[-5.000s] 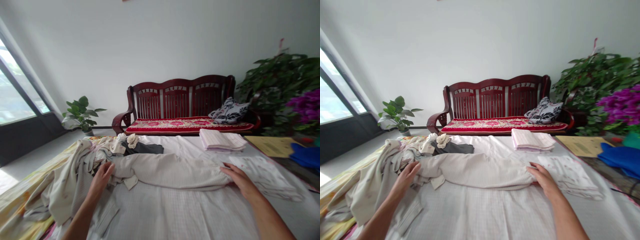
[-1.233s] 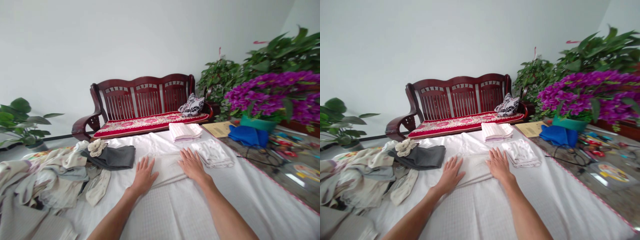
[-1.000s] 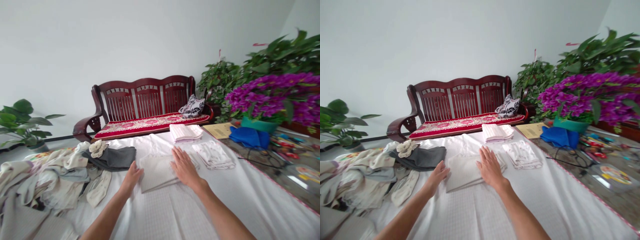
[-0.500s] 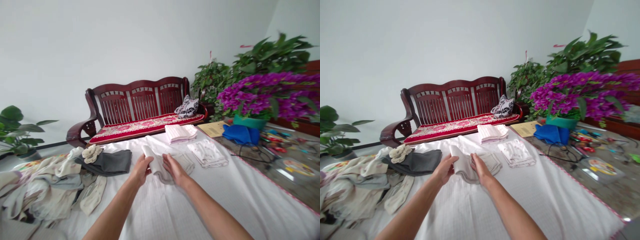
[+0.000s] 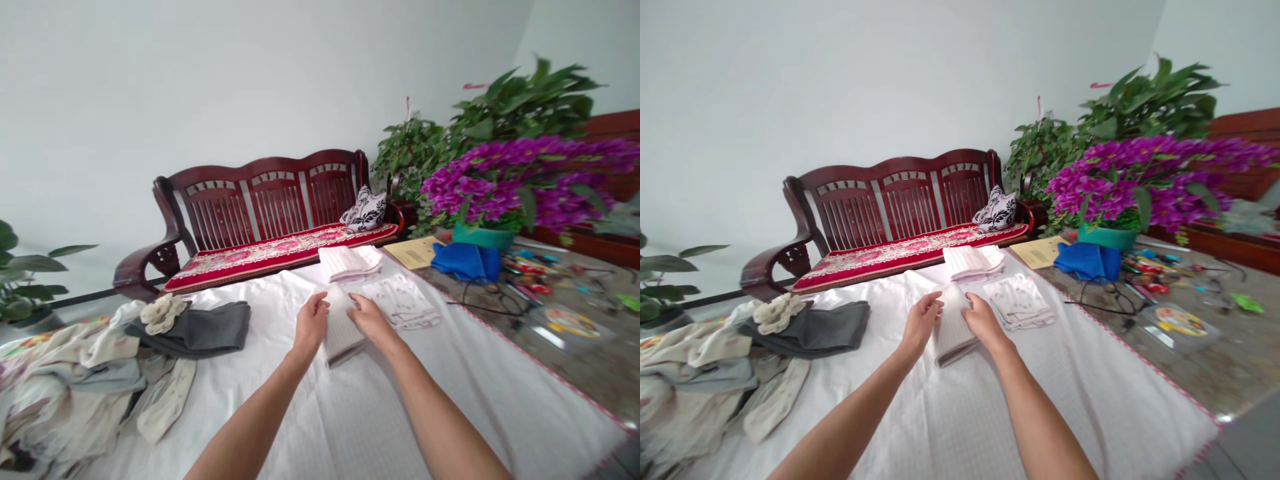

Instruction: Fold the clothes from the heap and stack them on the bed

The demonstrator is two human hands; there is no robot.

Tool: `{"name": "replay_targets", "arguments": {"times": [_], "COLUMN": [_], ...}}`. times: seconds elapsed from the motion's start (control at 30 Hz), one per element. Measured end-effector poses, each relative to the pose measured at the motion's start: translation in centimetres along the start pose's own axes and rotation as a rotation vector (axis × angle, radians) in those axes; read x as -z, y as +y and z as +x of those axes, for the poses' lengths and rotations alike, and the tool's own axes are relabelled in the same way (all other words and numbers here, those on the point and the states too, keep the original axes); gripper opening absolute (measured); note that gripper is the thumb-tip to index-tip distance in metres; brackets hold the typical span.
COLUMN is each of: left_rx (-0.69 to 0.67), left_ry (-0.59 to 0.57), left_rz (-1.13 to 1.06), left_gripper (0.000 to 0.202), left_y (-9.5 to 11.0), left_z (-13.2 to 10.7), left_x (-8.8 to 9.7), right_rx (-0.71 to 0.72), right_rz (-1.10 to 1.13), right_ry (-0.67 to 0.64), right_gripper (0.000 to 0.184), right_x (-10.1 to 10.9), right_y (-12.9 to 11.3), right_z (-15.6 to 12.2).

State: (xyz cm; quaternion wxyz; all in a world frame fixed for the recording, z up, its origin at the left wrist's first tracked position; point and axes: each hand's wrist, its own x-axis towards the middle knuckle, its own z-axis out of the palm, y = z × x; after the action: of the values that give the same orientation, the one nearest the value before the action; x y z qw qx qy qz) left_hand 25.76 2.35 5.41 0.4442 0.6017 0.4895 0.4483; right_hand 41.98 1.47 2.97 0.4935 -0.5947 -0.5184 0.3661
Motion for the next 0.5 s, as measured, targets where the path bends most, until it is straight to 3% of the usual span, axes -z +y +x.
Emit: {"name": "replay_targets", "arguments": {"times": [0.07,0.13,0.27,0.33,0.4,0.5], "left_rx": [-0.24,-0.374,-0.373,-0.356,-0.288,0.028], "left_ry": [-0.002,-0.102,-0.25,-0.244,-0.155,0.074], "left_rz": [0.246,0.508,0.845,0.8,0.601,0.039], "left_gripper": [0.04,0.047,0.057,0.058,0.057,0.061], "left_y": [-1.4,-2.4,-3.9,-4.6,-5.2,-5.7], "left_z": [-0.6,-1.6,-3.3,-3.4,-2.9,-1.7], "left_x": [0.3,-0.1,-1.8,-2.1,-1.8,-0.4], "right_rx": [0.028,0.017,-0.048,-0.109,-0.16,-0.206], "right_rz": [-0.149,-0.351,-0.77,-0.823,-0.819,-0.807], "right_ry": [0.034,0.075,0.092,0.06,0.023,0.001], "right_gripper": [0.055,0.056,0.047,0.046,0.046,0.045], "right_x": [0.6,1.3,2.3,2.5,2.6,2.8], "right_y": [0.5,0.6,0.0,-0.1,-0.1,0.2], "right_z": [0.4,0.4,-0.6,-1.0,-1.0,-0.6]}}
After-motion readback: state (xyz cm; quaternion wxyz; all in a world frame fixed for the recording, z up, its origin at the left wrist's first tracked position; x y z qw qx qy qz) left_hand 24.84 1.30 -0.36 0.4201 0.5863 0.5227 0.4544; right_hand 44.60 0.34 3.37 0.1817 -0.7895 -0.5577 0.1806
